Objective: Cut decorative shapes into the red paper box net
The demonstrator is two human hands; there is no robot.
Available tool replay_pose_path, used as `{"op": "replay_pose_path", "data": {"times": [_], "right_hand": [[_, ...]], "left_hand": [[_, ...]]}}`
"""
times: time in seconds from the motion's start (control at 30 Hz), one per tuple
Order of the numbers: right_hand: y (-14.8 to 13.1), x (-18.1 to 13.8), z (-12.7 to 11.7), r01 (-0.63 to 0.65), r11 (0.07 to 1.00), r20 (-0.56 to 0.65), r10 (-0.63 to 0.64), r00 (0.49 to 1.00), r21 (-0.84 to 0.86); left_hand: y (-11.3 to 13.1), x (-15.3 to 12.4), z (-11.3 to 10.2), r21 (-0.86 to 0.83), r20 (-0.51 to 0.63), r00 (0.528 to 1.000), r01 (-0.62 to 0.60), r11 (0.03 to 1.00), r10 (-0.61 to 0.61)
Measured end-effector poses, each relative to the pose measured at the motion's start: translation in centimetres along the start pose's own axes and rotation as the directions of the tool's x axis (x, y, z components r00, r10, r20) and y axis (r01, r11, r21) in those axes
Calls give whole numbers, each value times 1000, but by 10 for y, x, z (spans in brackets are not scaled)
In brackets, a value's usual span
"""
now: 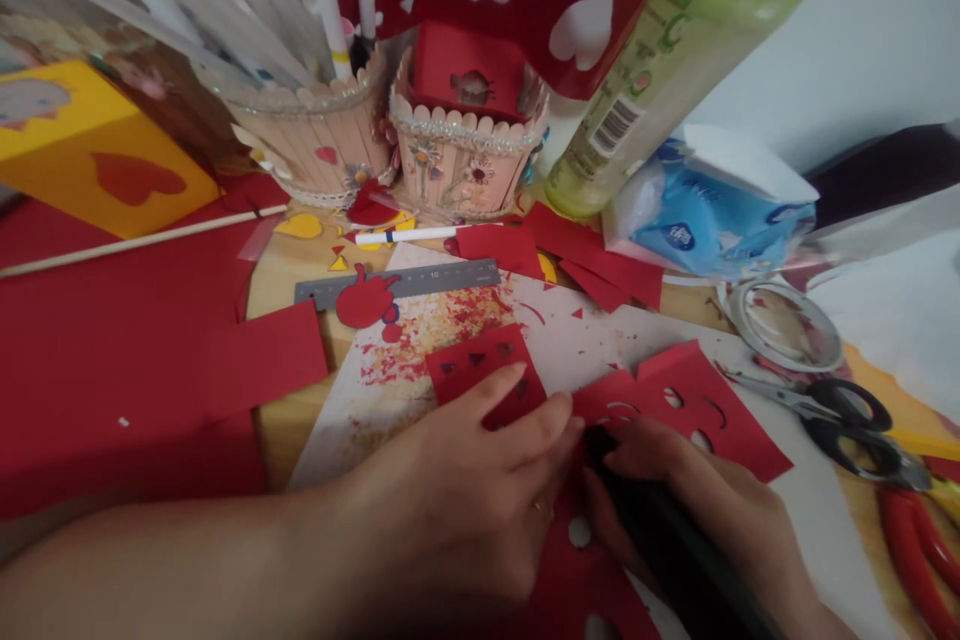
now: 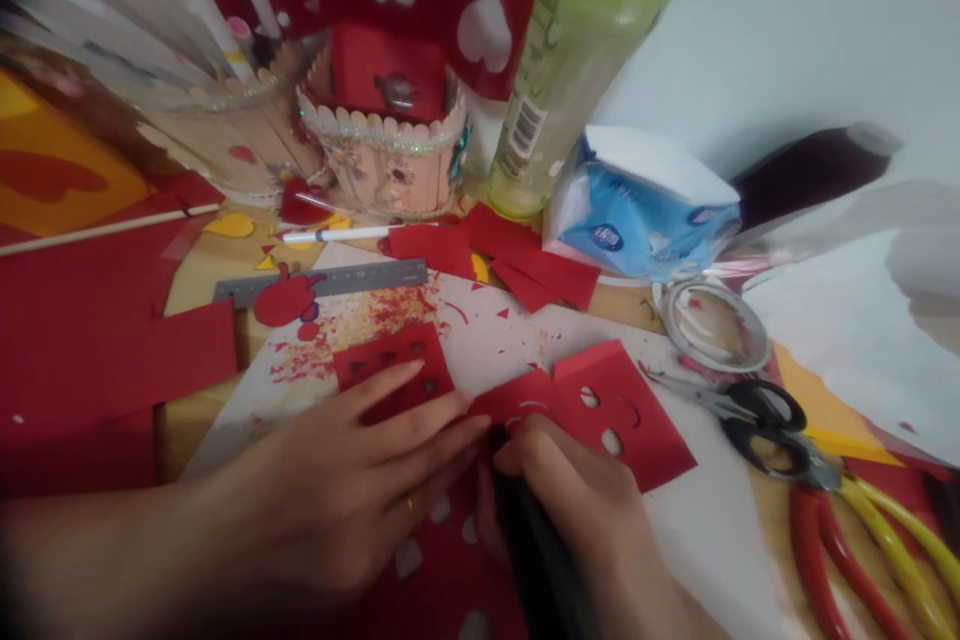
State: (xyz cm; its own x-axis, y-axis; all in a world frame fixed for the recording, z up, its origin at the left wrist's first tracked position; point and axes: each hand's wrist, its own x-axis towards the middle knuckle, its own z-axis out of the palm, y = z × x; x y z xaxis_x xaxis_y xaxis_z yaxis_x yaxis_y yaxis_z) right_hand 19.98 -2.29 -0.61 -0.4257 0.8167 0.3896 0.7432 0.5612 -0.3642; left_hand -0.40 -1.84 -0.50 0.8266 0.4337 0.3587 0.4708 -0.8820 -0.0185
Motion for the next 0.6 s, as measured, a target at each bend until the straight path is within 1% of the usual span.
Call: {"op": "replay_pose_path", "data": {"times": [0.07, 0.17, 0.4, 0.6], "right_hand": [[1, -1, 1, 4, 1000, -2, -4, 1000, -10], [4, -1, 2, 34, 999, 0, -34, 999, -1], [10, 0, 0, 127, 992, 23, -128, 992, 10], [10, -2, -1, 166, 986, 55, -167, 984, 22]], "left_hand": [[1, 0, 2, -14, -31, 999, 12, 1000, -13], [3, 0, 4, -20, -44, 998, 38, 999, -39], [1, 1, 1, -17, -11, 999, 44, 999, -44], [2, 0, 1, -29, 1, 998, 71, 997, -71]]}}
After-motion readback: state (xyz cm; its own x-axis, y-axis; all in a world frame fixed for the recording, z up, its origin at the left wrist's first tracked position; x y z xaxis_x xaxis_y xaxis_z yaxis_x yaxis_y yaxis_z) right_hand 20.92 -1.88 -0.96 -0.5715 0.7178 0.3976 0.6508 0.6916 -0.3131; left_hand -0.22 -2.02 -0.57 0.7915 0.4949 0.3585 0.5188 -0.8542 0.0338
